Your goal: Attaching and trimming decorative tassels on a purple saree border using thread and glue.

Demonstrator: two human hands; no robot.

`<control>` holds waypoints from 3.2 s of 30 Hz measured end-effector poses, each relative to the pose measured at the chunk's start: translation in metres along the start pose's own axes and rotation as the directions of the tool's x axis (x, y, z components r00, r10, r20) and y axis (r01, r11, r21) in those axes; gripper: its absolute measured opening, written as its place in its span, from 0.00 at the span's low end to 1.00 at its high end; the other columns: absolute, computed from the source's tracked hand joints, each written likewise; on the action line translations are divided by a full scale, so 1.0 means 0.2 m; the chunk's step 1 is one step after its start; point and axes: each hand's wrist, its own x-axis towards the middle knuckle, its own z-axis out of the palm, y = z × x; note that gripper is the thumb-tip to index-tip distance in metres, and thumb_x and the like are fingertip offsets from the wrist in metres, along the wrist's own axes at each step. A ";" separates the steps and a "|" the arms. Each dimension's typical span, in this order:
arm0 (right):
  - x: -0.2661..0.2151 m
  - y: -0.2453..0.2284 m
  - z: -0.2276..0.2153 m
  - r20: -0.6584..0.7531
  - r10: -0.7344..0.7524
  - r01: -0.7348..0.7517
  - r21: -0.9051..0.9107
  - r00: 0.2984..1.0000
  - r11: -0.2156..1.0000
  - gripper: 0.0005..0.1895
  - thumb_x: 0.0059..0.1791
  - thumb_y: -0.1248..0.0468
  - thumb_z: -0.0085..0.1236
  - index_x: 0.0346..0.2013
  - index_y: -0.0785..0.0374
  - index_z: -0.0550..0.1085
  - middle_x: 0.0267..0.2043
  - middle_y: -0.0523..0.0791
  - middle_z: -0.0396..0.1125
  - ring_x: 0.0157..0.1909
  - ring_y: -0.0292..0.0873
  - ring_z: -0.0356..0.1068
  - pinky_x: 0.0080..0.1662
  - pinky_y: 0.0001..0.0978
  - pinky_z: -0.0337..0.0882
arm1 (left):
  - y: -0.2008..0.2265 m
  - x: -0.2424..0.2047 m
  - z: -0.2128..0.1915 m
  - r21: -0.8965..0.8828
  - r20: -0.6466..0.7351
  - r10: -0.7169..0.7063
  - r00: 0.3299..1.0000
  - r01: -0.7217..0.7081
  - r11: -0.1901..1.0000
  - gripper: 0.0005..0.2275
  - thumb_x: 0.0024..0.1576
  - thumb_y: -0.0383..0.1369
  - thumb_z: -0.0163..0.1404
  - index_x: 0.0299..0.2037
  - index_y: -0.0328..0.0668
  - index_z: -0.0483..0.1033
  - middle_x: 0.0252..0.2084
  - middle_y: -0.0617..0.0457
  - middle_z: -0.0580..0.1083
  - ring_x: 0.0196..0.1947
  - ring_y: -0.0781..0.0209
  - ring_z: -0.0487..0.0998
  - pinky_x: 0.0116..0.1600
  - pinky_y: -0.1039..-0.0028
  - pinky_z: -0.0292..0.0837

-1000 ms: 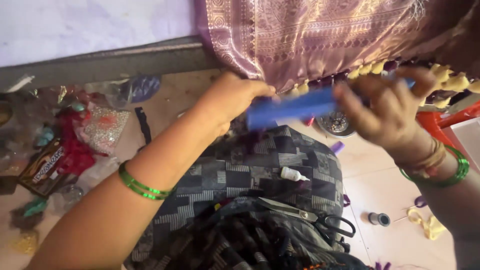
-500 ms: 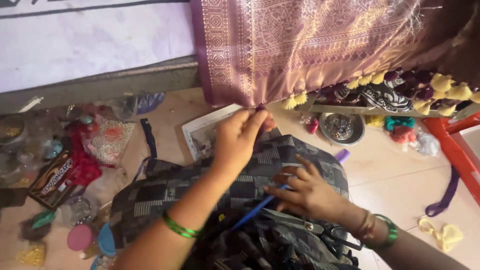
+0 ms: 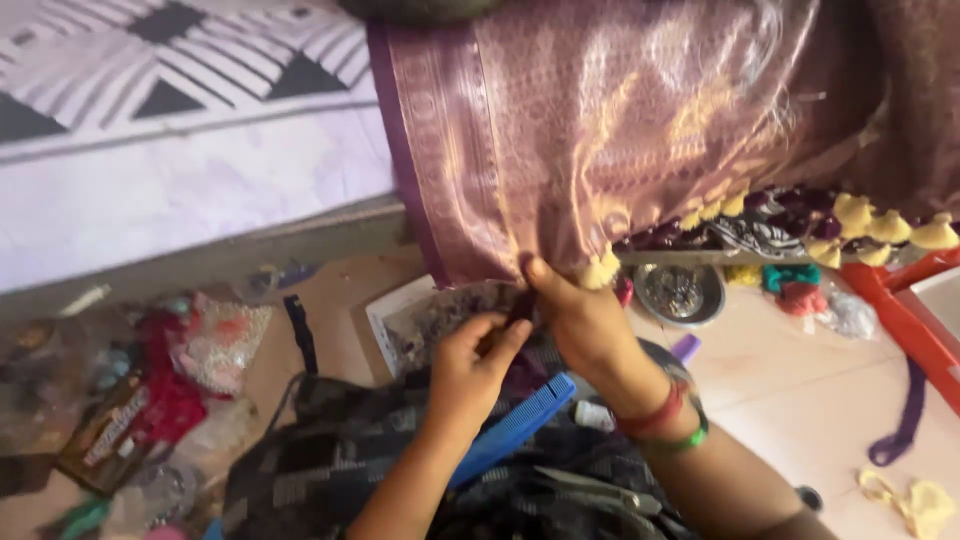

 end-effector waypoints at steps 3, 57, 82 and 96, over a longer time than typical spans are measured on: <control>-0.01 0.21 -0.11 -0.047 -0.301 0.292 -0.140 0.952 0.946 0.10 0.56 0.61 0.52 0.34 0.64 0.73 0.31 0.41 0.69 0.34 0.36 0.67 0.38 0.27 0.68 | 0.40 0.03 -0.09 0.255 -0.128 0.695 0.708 -0.654 0.713 0.14 0.59 0.33 0.59 0.44 0.25 0.77 0.42 0.44 0.76 0.44 0.57 0.75 0.49 0.71 0.68; -0.25 -0.96 -0.17 0.437 -0.808 0.285 -0.895 0.396 -0.344 0.05 0.54 0.79 0.62 0.44 0.75 0.78 0.40 0.51 0.70 0.38 0.41 0.70 0.37 0.29 0.69 | 0.13 0.18 0.02 -0.351 0.081 0.001 0.997 0.028 0.936 0.09 0.59 0.30 0.57 0.41 0.30 0.84 0.39 0.50 0.83 0.39 0.70 0.78 0.49 0.79 0.72; -0.47 -0.11 -0.09 0.384 -0.510 0.489 -0.868 0.769 0.084 0.11 0.38 0.75 0.63 0.34 0.62 0.81 0.37 0.47 0.70 0.37 0.48 0.74 0.40 0.37 0.74 | 0.19 0.16 -0.03 -0.564 0.368 -0.187 0.911 0.378 0.735 0.10 0.62 0.31 0.55 0.43 0.27 0.81 0.29 0.52 0.77 0.25 0.70 0.75 0.30 0.82 0.70; -0.64 -0.39 -0.94 -0.008 -0.556 0.406 0.693 0.831 0.597 0.08 0.63 0.69 0.50 0.49 0.75 0.72 0.41 0.53 0.74 0.42 0.44 0.77 0.46 0.28 0.80 | 0.25 0.16 -0.04 -0.705 0.360 -0.194 0.913 0.402 0.585 0.07 0.60 0.31 0.55 0.41 0.34 0.80 0.39 0.52 0.81 0.27 0.72 0.74 0.31 0.85 0.68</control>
